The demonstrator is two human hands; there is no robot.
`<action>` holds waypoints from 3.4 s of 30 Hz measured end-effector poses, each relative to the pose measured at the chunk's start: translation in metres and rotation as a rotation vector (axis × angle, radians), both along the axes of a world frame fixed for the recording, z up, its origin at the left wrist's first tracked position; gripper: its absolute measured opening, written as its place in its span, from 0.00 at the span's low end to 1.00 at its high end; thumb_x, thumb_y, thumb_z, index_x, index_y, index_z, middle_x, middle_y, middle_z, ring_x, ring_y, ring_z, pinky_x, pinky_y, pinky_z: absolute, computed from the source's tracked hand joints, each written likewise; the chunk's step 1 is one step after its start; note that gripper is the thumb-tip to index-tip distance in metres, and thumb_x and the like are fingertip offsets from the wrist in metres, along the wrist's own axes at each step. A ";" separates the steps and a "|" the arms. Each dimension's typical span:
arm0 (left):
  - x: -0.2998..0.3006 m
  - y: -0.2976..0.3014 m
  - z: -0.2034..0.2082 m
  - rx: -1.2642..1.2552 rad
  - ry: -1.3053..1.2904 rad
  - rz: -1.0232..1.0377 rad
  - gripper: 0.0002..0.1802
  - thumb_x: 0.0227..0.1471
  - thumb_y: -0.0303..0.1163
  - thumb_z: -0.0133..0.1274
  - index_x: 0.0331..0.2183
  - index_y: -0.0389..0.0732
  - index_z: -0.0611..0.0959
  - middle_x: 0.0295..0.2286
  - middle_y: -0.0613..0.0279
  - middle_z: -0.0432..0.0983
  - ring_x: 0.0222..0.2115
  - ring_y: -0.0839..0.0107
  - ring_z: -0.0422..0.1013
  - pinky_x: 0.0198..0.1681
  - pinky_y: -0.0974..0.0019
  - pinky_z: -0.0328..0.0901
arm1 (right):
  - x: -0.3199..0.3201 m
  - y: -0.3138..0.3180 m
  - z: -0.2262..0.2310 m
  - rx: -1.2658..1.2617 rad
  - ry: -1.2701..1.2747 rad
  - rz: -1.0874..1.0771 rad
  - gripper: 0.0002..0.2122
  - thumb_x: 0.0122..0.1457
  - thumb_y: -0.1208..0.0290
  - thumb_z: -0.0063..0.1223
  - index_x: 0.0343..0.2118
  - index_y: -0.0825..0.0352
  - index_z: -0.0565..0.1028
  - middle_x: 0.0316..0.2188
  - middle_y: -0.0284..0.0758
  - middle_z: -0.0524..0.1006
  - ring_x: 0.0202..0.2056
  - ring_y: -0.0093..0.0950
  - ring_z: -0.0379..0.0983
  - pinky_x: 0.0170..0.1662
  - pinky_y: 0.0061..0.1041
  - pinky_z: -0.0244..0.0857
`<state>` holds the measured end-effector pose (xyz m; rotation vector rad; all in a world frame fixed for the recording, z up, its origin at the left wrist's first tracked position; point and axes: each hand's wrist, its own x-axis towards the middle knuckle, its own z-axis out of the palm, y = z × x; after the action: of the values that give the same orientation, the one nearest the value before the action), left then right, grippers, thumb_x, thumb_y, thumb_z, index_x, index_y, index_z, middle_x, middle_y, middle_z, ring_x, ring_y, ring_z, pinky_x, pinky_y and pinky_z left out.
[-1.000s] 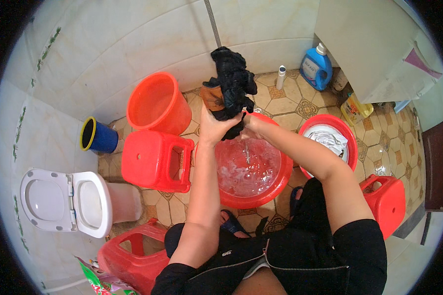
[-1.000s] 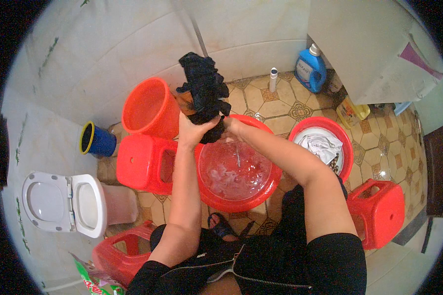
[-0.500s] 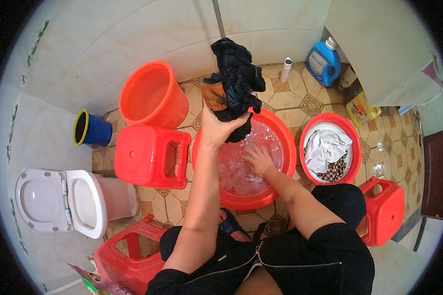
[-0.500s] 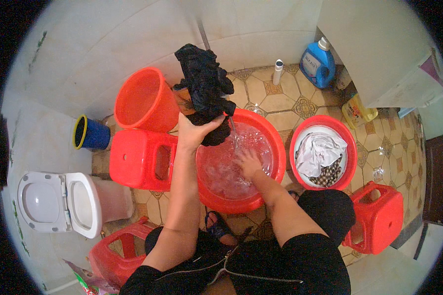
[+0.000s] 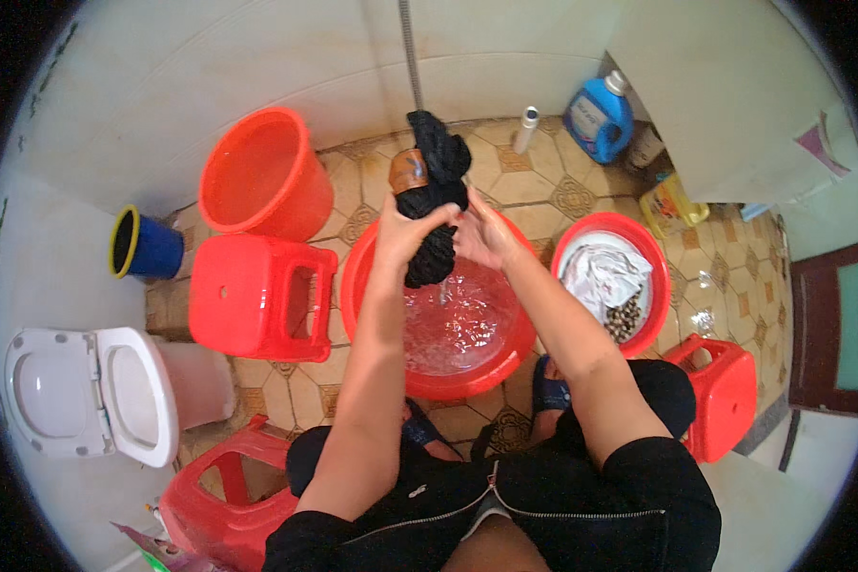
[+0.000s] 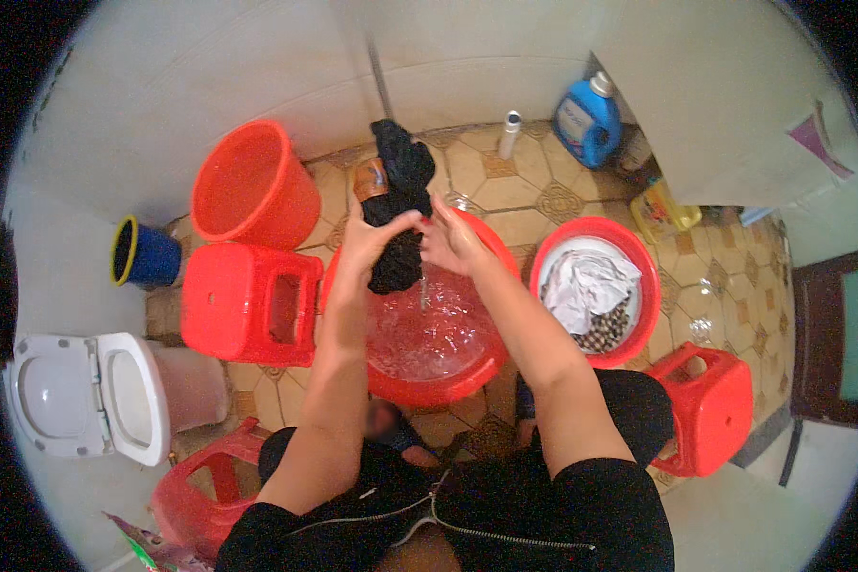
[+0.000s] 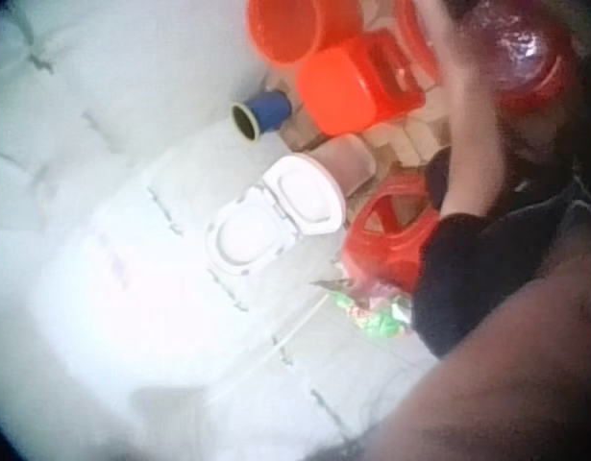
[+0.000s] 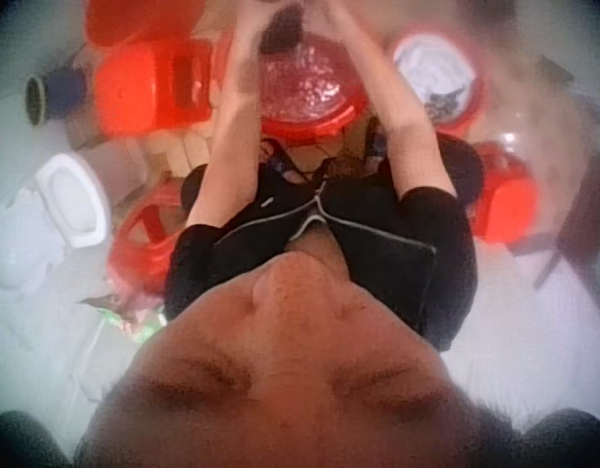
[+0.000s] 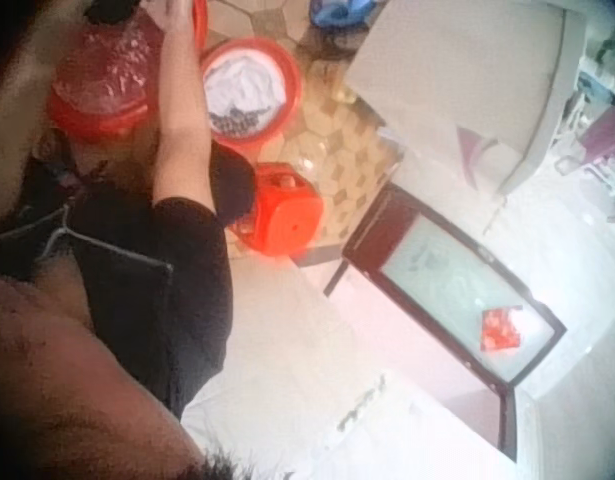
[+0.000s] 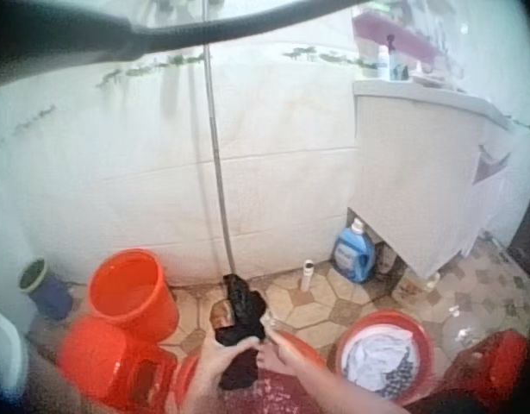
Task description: The person scrubs clothes in a red basin of water by hand, rinses them under a stream of water from a hose, wrings the items dry, and places them into a smaller red basin. They handle a checkered cloth, a white t-shirt, and a black garment.
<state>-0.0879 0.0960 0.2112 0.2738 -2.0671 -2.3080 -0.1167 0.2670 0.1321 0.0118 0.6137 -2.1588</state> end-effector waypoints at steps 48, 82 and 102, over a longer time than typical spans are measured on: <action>0.112 -0.052 -0.255 1.184 -0.867 -0.143 0.24 0.59 0.49 0.40 0.48 0.43 0.76 0.54 0.53 0.67 0.60 0.60 0.56 0.55 0.36 0.56 | 0.129 -0.077 -0.085 0.168 -0.423 -0.058 0.12 0.62 0.63 0.47 0.39 0.66 0.78 0.42 0.37 0.79 0.46 0.35 0.74 0.56 0.36 0.63; 0.077 -0.224 -0.075 -0.259 -0.971 0.137 0.29 0.52 0.56 0.49 0.45 0.42 0.73 0.38 0.54 0.68 0.33 0.60 0.69 0.34 0.51 0.69 | 0.086 -0.062 -0.088 1.443 1.183 0.670 0.24 0.56 0.53 0.53 0.50 0.64 0.74 0.49 0.50 0.73 0.52 0.44 0.69 0.57 0.36 0.62; 0.196 -0.241 -0.071 0.569 -0.489 0.647 0.74 0.25 0.82 0.53 0.61 0.35 0.55 0.58 0.42 0.51 0.55 0.45 0.59 0.53 0.50 0.65 | 0.040 0.068 -0.076 2.160 0.988 -0.108 0.30 0.52 0.64 0.58 0.55 0.71 0.61 0.48 0.49 0.70 0.51 0.47 0.66 0.50 0.43 0.66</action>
<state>0.1083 -0.1449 0.1405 1.3949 -1.0821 -2.4424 -0.0771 0.3347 0.0561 0.1345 3.0583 -0.4183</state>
